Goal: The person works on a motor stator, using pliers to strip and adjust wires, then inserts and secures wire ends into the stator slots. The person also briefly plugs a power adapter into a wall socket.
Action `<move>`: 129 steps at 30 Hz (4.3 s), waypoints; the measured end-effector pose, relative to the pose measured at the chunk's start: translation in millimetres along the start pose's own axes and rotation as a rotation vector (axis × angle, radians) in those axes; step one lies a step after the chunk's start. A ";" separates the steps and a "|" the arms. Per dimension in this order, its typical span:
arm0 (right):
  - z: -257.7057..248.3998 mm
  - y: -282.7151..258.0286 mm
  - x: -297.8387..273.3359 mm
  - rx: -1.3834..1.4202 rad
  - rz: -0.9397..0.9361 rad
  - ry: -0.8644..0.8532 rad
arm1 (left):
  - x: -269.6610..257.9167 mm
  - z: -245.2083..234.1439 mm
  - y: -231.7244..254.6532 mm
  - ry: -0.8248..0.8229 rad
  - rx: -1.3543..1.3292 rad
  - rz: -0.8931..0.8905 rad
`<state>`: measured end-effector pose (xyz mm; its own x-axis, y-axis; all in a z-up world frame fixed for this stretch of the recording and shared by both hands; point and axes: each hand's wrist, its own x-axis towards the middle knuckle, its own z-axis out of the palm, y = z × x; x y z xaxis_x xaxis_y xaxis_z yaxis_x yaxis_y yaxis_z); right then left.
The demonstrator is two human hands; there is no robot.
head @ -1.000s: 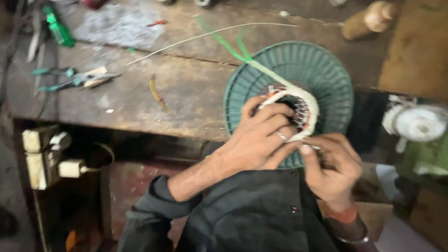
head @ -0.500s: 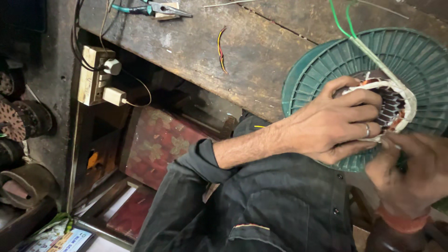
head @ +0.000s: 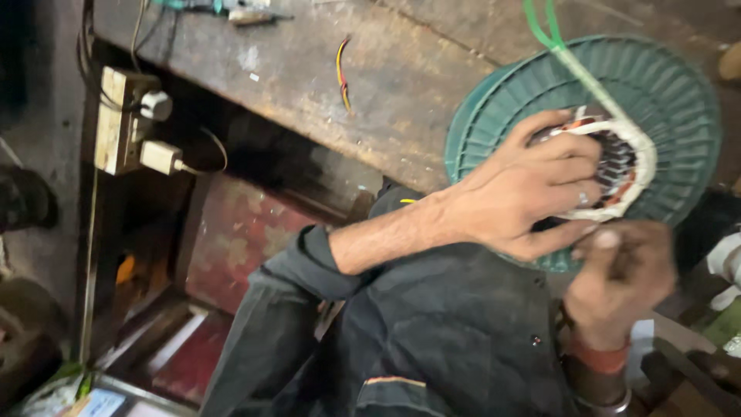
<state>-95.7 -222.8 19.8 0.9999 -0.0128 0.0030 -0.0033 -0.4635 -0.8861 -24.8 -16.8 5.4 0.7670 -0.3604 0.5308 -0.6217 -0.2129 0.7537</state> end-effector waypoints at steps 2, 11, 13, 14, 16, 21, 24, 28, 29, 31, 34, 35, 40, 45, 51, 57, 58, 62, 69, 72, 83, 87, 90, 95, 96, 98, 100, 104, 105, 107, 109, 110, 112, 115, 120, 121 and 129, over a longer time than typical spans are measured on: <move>1.1 -2.8 2.1 0.077 -0.060 -0.049 | 2.7 -6.1 2.3 -0.033 0.031 -0.011; 3.3 7.7 -1.2 0.022 -0.279 0.094 | -45.5 -28.4 1.0 0.533 -0.046 -0.099; 8.6 17.4 -2.5 0.042 -0.287 0.146 | -96.0 -53.7 -22.4 0.896 0.150 -0.473; 12.4 23.7 -1.5 0.049 -0.296 0.190 | -122.0 -68.2 -46.5 1.160 -0.010 -0.625; 20.1 36.2 2.0 0.069 -0.325 0.241 | -189.0 -111.2 -94.1 1.385 -0.082 -0.740; 22.9 63.7 3.8 0.159 -0.426 0.254 | -319.0 -192.5 -176.8 1.607 -0.168 -1.187; 23.3 63.4 -1.3 0.185 -0.316 0.224 | -335.2 -230.7 -184.1 1.587 0.286 -1.165; 26.5 55.3 -6.3 0.218 -0.199 0.204 | -324.3 -259.2 -179.9 1.660 0.036 -1.295; 28.4 54.0 -6.8 0.231 -0.173 0.197 | -317.3 -264.4 -179.6 1.692 -0.050 -1.297; 29.7 53.8 -7.2 0.237 -0.123 0.174 | -304.4 -267.1 -178.3 1.742 -0.098 -1.143; 23.5 57.7 -12.6 0.241 -0.046 0.139 | -290.3 -261.5 -177.1 1.750 -0.090 -1.049; 21.4 59.9 -14.2 0.247 -0.021 0.121 | -287.6 -261.6 -175.4 1.747 -0.071 -1.038; 9.8 75.7 -27.9 0.254 0.125 0.046 | -282.6 -264.0 -176.4 1.804 0.333 -1.172; 9.4 99.0 -33.6 0.277 0.044 0.104 | -291.3 -269.7 -191.8 1.883 0.061 -1.051; -15.8 130.7 -20.4 -1.055 -0.869 0.213 | -325.4 -275.1 -220.6 1.306 0.801 -1.194; 7.3 110.3 -17.8 -0.839 -0.682 0.377 | -352.3 -276.3 -226.3 1.184 0.819 -1.046; 12.0 100.4 -18.4 -0.401 -0.385 0.277 | -353.0 -277.0 -226.2 1.190 0.790 -1.046; 13.5 71.4 -17.0 0.204 -0.004 0.076 | -357.8 -271.3 -230.1 1.203 0.804 -1.045; 1.9 88.5 -5.8 -0.392 -0.434 0.133 | -348.8 -276.5 -253.0 1.334 0.629 -0.840; 8.7 83.5 -10.9 0.262 -0.058 0.009 | -355.8 -271.2 -245.7 1.408 0.388 -0.843; 30.2 44.5 -3.9 -0.230 -0.324 0.189 | -391.0 -282.0 -221.6 1.516 0.168 -1.009; 30.6 36.5 -7.6 -0.012 -0.160 0.167 | -391.7 -294.9 -226.1 1.581 0.059 -1.038; 28.1 31.1 -2.7 -0.080 -0.201 0.230 | -383.2 -295.3 -215.5 1.486 0.187 -1.133; 27.4 39.1 3.9 0.065 -0.311 0.235 | -358.3 -300.4 -203.6 1.637 0.033 -1.091; 26.1 40.8 3.7 0.080 -0.327 0.215 | -355.1 -301.1 -201.3 1.675 0.022 -1.102; 25.0 40.6 2.4 0.123 -0.307 0.207 | -344.8 -302.5 -198.9 1.691 0.003 -1.121; 26.8 39.2 6.8 0.149 -0.292 0.233 | -336.2 -300.7 -197.7 1.697 0.013 -1.143; 29.8 28.5 5.8 0.247 -0.251 0.205 | -327.3 -302.5 -182.3 1.685 0.016 -1.155; 29.6 27.7 7.1 0.256 -0.244 0.204 | -322.9 -302.6 -182.1 1.689 -0.009 -1.140; 28.4 28.2 7.0 0.238 -0.225 0.217 | -315.8 -302.3 -180.9 1.712 -0.023 -1.193; 27.3 32.0 4.8 0.251 -0.240 0.228 | -312.7 -300.9 -178.0 1.712 -0.032 -1.204; 26.7 34.7 3.6 0.265 -0.258 0.232 | -311.9 -299.5 -176.2 1.701 -0.035 -1.187; 28.0 40.7 2.4 0.266 -0.263 0.242 | -308.1 -301.2 -174.2 1.692 -0.025 -1.179; 28.5 46.7 0.3 0.277 -0.268 0.247 | -301.8 -301.7 -169.9 1.704 -0.039 -1.161; 28.6 52.4 -0.7 0.301 -0.257 0.262 | -298.9 -301.2 -166.9 1.683 -0.071 -1.110; 28.4 53.1 -1.6 0.306 -0.260 0.259 | -300.2 -302.0 -167.1 1.681 -0.061 -1.123; 25.1 55.4 0.3 0.222 -0.262 0.254 | -316.8 -301.7 -172.5 1.614 -0.050 -1.129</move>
<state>-95.2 -226.2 -40.9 0.9317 -0.1508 0.3304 0.2806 -0.2788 -0.9184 -112.7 408.1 -175.9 0.1649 0.9253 -0.3415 0.1519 0.3182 0.9358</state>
